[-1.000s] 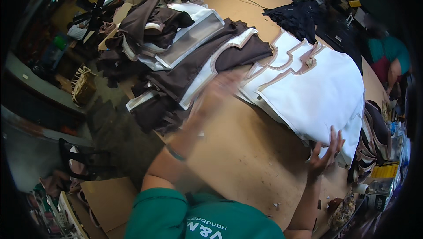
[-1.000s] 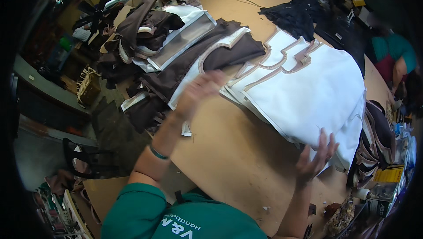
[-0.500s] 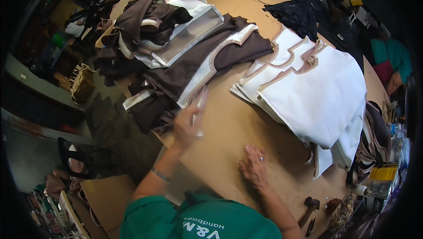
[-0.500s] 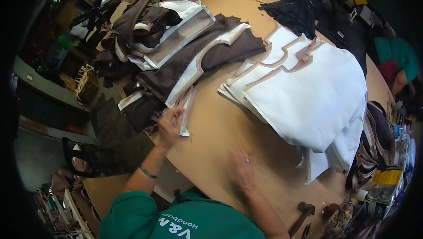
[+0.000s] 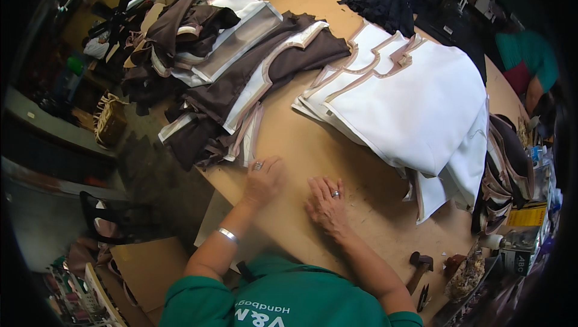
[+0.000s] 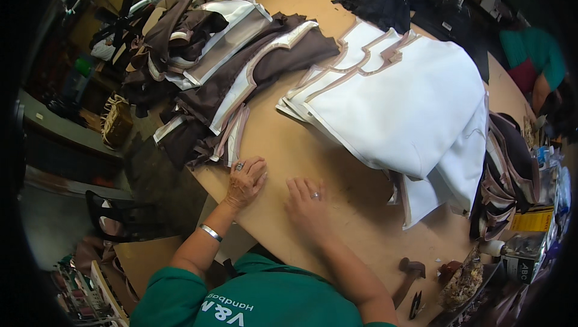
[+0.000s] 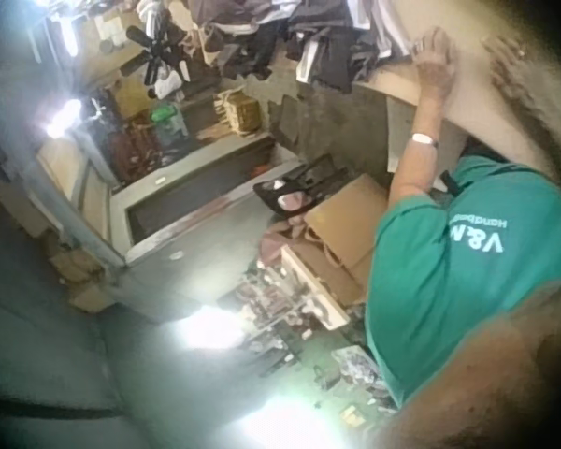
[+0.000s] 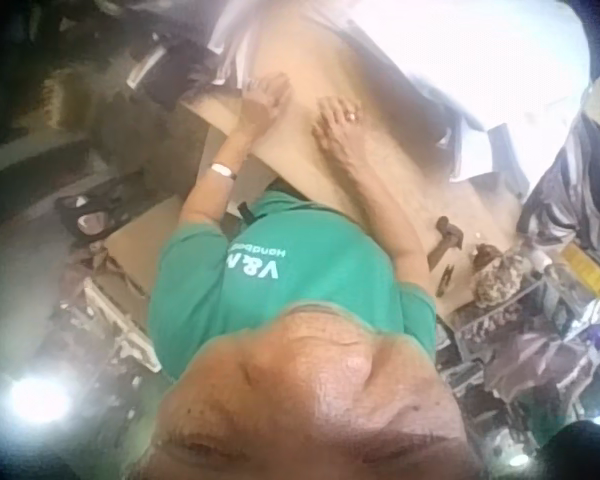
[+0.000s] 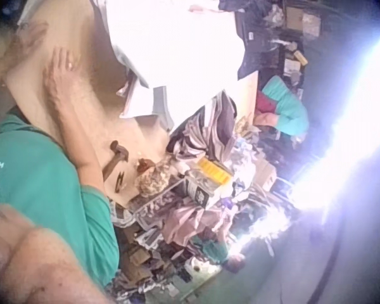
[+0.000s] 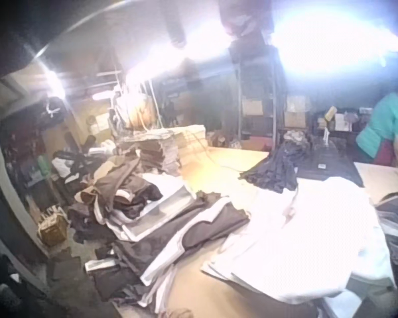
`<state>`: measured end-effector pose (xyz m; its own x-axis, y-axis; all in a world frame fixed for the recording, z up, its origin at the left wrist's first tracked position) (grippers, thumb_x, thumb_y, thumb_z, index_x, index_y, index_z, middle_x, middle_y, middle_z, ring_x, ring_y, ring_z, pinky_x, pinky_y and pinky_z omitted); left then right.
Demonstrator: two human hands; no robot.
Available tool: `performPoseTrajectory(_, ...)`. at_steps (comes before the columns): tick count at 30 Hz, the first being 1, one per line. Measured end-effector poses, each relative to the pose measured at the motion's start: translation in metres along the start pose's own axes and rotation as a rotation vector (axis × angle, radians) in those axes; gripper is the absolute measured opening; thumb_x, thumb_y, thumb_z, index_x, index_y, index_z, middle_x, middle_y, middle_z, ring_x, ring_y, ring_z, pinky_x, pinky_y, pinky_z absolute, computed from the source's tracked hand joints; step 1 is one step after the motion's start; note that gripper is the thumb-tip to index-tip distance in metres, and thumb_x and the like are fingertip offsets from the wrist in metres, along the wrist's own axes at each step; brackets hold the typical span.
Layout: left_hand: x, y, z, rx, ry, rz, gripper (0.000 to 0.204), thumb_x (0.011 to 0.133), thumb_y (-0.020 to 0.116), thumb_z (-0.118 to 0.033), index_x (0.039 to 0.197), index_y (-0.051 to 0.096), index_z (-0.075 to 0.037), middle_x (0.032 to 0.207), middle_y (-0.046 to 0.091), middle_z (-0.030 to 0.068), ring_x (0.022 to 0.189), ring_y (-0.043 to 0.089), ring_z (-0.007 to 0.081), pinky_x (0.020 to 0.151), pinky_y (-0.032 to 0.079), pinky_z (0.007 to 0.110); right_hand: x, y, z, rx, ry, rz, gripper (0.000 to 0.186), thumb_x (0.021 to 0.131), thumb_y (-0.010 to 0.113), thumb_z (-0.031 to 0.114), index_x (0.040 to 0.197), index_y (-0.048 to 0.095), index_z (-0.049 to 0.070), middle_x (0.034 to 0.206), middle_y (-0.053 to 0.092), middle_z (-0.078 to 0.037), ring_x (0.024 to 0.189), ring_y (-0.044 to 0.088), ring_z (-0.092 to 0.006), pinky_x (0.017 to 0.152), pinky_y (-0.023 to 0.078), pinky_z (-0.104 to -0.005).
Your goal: The person sorts through a pile of fabric pieces on a table, then picks up a dark brown piece and applies a clear adhesive from a small bowl to its edges. They press the edges together to bond them, repeating the process on different sections of the fabric.
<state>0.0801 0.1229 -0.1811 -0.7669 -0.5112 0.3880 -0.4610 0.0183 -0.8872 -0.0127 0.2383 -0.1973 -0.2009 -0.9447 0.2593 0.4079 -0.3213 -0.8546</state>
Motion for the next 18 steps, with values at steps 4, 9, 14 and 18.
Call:
performPoseTrajectory(4,-0.0016,0.0015,0.0009,-0.02,-0.012,-0.002,0.027,0.073,0.06,-0.013,0.099,0.055,-0.008,0.104,0.054,0.0047,0.096,0.052,0.0216,0.085,0.033,0.037,0.0012,-0.0025,0.0021,-0.004,0.008,0.005,0.059,0.073,0.062,0.024,0.125,0.039,0.008,0.12,0.043,-0.01,0.113,0.039,-0.0277,0.1,0.021,-0.0486)
performPoseTrajectory(9,-0.0017,-0.0018,-0.0003,-0.037,-0.03,-0.024,0.024,0.073,0.06,-0.011,0.096,0.055,-0.008,0.101,0.055,0.0045,0.095,0.052,0.0218,0.084,0.034,0.036,0.0006,-0.0015,0.0024,-0.001,0.007,-0.023,0.061,0.071,0.064,0.022,0.125,0.039,0.008,0.12,0.043,-0.011,0.112,0.039,-0.028,0.099,0.022,-0.0486)
performPoseTrajectory(14,-0.0005,-0.0025,0.0008,-0.053,-0.031,-0.033,0.023,0.073,0.06,-0.011,0.095,0.055,-0.009,0.101,0.055,0.0038,0.094,0.053,0.0214,0.084,0.034,0.035,0.0031,-0.005,0.0052,-0.023,0.009,-0.027,0.057,0.073,0.062,0.023,0.123,0.039,0.007,0.117,0.043,-0.009,0.112,0.039,-0.0252,0.098,0.022,-0.0498)
performPoseTrajectory(18,-0.0024,-0.0032,0.0024,-0.05,-0.029,-0.035,0.023,0.073,0.06,-0.011,0.095,0.055,-0.009,0.101,0.055,0.0036,0.095,0.053,0.0214,0.084,0.034,0.035,0.0027,-0.0036,0.0049,-0.03,0.013,-0.029,0.059,0.071,0.063,0.023,0.123,0.039,0.008,0.118,0.043,-0.009,0.113,0.039,-0.0247,0.098,0.023,-0.0495)
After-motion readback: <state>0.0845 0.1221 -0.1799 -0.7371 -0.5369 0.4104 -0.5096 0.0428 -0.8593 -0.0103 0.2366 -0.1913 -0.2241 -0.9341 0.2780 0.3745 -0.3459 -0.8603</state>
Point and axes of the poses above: each hand's wrist, its own x-axis towards the middle knuckle, its own y-axis out of the palm, z = x × y, the point moved 8 cm from there along x, towards the middle knuckle
